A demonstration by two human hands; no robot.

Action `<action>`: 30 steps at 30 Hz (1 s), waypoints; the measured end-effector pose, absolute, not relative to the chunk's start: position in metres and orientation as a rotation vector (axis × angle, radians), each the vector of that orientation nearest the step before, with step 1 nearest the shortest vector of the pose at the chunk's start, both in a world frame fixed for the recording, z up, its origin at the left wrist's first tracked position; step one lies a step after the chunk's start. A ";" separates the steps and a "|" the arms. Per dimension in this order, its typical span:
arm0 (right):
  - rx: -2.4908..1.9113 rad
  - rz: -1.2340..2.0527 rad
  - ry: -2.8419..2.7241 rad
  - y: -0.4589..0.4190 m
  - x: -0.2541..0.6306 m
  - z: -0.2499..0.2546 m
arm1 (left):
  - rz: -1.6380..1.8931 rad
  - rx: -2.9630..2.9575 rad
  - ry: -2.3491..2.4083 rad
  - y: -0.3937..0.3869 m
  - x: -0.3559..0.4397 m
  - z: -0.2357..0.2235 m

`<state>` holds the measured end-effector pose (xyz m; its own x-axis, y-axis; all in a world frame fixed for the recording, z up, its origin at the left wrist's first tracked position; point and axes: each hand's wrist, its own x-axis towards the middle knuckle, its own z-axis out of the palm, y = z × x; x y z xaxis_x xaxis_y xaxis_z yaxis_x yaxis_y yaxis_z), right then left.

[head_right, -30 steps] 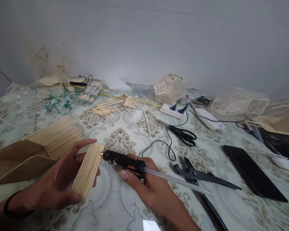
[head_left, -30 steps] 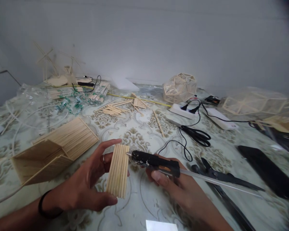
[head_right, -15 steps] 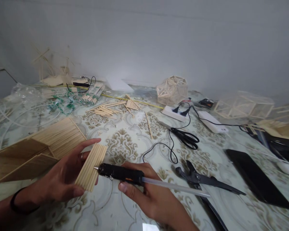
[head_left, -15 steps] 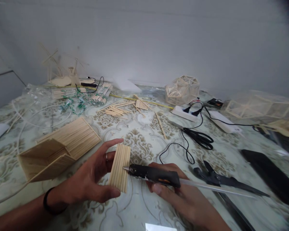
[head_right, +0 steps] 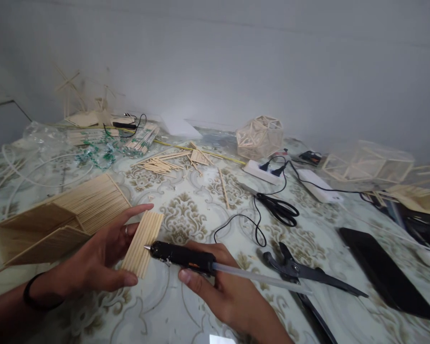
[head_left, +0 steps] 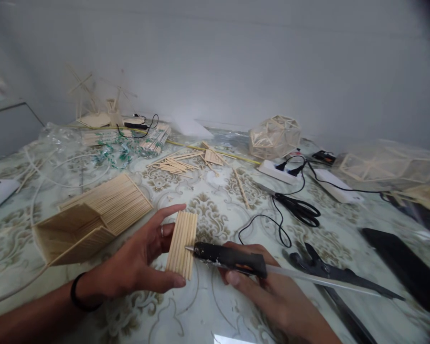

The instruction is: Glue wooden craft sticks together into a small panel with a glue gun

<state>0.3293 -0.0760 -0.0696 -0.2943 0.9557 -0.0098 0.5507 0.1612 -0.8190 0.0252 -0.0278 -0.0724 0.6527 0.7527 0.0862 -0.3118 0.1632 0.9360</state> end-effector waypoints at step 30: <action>-1.460 0.984 -1.860 -0.074 0.338 -0.074 | 0.784 1.352 0.548 -0.032 0.022 -0.067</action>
